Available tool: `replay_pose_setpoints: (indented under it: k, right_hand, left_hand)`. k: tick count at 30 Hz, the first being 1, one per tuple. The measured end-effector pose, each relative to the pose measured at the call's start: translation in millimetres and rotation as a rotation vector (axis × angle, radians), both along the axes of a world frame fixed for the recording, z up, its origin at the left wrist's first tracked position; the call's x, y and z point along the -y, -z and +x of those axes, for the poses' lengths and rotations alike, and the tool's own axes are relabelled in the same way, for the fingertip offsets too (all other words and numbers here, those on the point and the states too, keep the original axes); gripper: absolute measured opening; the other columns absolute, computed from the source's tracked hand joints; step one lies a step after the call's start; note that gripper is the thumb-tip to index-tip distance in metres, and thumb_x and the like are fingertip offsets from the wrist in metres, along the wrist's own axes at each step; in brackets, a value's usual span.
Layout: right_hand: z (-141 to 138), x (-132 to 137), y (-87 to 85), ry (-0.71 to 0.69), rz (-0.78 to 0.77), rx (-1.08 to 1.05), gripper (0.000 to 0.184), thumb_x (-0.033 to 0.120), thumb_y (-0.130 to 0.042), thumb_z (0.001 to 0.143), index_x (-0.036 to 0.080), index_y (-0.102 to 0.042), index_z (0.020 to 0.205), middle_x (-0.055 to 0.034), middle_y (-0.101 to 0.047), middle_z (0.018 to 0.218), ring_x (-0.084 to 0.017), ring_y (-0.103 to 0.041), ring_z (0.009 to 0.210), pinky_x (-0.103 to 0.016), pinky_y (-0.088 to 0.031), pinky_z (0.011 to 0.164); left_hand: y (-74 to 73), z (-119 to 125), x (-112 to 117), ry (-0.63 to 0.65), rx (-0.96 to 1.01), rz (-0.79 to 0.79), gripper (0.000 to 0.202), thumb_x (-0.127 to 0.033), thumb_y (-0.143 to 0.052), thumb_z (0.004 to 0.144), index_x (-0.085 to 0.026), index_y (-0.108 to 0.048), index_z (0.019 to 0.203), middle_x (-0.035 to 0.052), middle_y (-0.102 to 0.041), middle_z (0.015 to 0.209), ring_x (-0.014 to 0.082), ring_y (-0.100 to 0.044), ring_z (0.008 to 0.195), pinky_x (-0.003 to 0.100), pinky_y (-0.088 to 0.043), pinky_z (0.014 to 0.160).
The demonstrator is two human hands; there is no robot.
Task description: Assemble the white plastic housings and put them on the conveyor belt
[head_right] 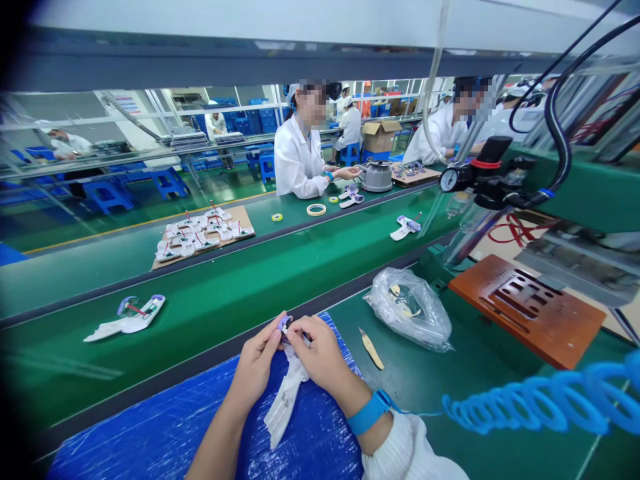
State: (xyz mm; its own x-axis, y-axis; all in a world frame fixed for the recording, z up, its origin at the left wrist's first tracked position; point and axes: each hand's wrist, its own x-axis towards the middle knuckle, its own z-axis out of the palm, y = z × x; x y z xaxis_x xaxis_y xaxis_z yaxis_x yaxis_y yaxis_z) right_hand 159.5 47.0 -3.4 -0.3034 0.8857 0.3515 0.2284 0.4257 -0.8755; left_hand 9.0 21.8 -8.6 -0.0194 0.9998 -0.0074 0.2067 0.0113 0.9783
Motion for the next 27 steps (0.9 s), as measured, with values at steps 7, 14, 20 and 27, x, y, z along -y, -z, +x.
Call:
replay_pose_setpoints:
  k: [7,14,20,27]
  right_hand:
    - [0.5,-2.4,4.0,0.005,-0.014,-0.003,0.019,0.021,-0.054,0.092,0.02,-0.058,0.073,0.0022,-0.059,0.07,-0.014,-0.05,0.069,-0.026,-0.035,0.068]
    - [0.6,-0.2,1.8,0.038,0.012,0.037,0.02,0.021,-0.054,0.091,0.02,-0.058,0.072,0.0013,-0.06,0.07,-0.015,-0.05,0.07,-0.027,-0.036,0.068]
    - [-0.2,-1.0,3.5,0.052,-0.066,-0.018,0.018,0.022,-0.053,0.09,0.02,-0.062,0.074,-0.0003,-0.06,0.071,-0.016,-0.053,0.07,-0.027,-0.039,0.066]
    - [-4.2,2.8,5.5,0.045,-0.177,-0.097,0.018,0.029,-0.052,0.09,0.019,-0.06,0.077,0.0016,-0.054,0.065,-0.014,-0.047,0.058,-0.025,-0.036,0.054]
  left_hand:
    - [2.0,-2.5,1.2,0.022,-0.068,0.041,0.049,-0.046,-0.045,0.093,-0.019,-0.055,0.132,0.0095,-0.057,0.134,0.0241,-0.056,0.117,0.041,-0.041,0.105]
    - [-1.1,-3.0,1.3,0.046,-0.142,0.115,0.042,-0.041,-0.045,0.095,-0.022,-0.056,0.131,0.0079,-0.054,0.137,0.0227,-0.05,0.126,0.04,-0.037,0.11]
    - [-6.2,1.5,2.4,0.039,-0.243,0.194,0.04,-0.035,-0.043,0.096,-0.022,-0.057,0.13,0.0083,-0.055,0.136,0.0223,-0.049,0.127,0.042,-0.035,0.111]
    - [-4.5,4.5,0.9,0.038,-0.27,0.195,0.04,-0.036,-0.041,0.097,-0.023,-0.056,0.132,0.0082,-0.055,0.136,0.0222,-0.047,0.128,0.042,-0.034,0.111]
